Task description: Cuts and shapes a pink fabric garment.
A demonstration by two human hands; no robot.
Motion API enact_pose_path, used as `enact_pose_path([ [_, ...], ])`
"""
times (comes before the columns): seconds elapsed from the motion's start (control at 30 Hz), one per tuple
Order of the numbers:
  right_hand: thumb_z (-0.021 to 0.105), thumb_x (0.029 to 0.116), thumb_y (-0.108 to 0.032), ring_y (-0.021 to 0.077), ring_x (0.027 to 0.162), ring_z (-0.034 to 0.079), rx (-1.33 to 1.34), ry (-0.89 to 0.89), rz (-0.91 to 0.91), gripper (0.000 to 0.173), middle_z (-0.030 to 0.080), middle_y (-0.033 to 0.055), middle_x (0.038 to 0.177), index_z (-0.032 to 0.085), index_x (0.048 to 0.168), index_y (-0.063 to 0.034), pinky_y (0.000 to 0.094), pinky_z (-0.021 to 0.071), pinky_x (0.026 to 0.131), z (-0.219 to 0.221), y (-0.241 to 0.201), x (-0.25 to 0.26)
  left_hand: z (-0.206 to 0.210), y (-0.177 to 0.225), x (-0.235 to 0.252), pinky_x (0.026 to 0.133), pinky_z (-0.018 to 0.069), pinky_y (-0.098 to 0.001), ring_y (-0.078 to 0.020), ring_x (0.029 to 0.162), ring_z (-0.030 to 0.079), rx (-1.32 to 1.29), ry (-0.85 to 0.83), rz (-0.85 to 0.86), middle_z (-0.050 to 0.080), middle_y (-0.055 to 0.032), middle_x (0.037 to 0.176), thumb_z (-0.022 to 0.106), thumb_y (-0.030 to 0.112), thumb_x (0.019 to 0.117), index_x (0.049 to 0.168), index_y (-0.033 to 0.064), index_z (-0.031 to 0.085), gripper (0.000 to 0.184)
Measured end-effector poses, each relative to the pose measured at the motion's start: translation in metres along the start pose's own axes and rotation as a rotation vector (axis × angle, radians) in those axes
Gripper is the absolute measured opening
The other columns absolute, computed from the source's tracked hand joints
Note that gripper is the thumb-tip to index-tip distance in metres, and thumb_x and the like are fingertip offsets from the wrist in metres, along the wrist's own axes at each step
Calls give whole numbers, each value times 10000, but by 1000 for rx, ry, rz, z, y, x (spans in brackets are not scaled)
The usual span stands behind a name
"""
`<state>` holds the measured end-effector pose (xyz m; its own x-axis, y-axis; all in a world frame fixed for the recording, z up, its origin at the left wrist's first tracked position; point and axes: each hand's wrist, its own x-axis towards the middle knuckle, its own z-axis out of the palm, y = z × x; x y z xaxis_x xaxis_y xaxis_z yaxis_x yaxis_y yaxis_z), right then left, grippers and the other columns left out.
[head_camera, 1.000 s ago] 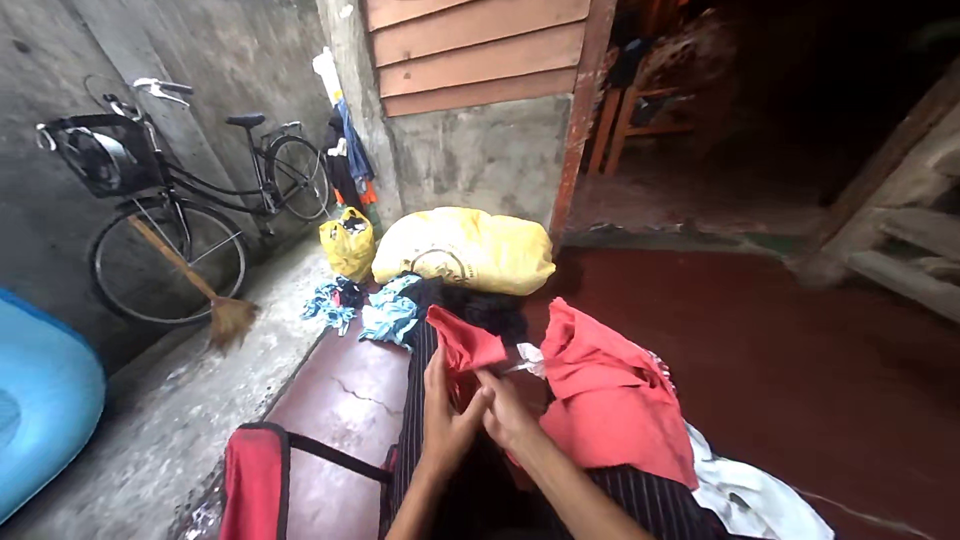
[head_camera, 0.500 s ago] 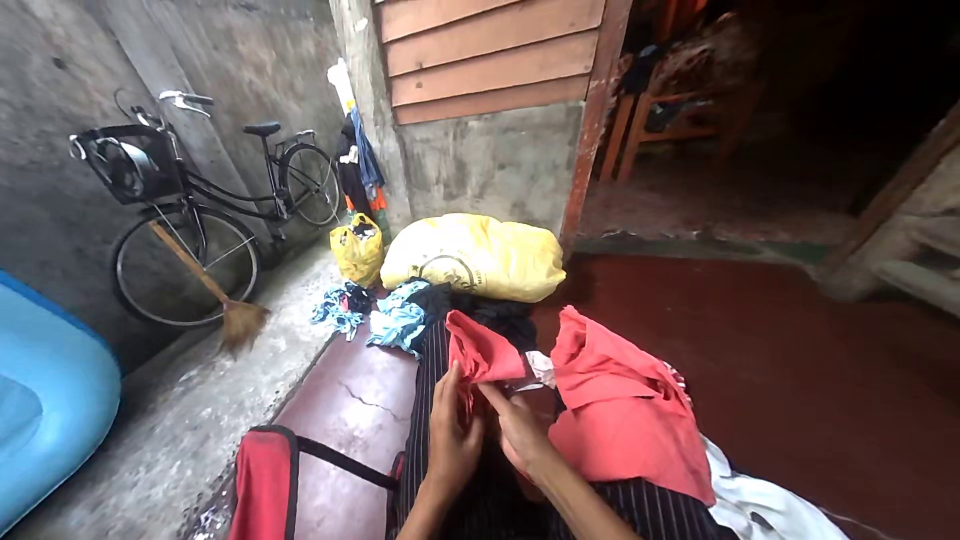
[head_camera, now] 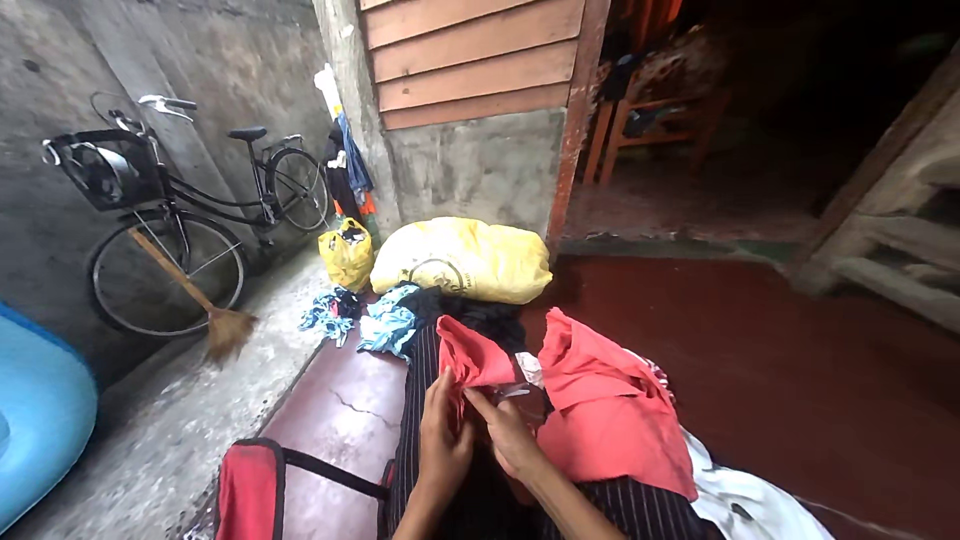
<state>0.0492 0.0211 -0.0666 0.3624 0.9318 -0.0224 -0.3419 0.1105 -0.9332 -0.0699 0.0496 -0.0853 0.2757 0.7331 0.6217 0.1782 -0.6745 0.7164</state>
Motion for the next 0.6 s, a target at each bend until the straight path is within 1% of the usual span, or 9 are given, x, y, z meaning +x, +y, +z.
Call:
enact_pose_path([
  [0.2,707,956,-133,180,1072,684,26,5,14,346,706,129,1132,606,1243,31,357,575,961,0,0,0,0,0,0,1129,469,-397,-264,1352,527,-3,3,-7,538,-224,1440,698,44,825,1441,-91,477,667],
  [0.33,704,960,-136,181,1075,682,26,8,25,365,701,131,1140,589,1262,32,357,577,955,0,0,-1,0,1,-1,1128,469,-401,-266,1352,526,4,9,-14,536,-225,1443,696,59,831,1434,-89,488,655],
  [0.6,704,959,-140,175,1084,679,18,6,6,356,702,127,1146,599,1253,30,354,569,971,0,0,0,-1,1,-1,1109,485,-396,-268,1339,537,9,13,-13,540,-228,1435,692,48,818,1425,-89,500,651],
])
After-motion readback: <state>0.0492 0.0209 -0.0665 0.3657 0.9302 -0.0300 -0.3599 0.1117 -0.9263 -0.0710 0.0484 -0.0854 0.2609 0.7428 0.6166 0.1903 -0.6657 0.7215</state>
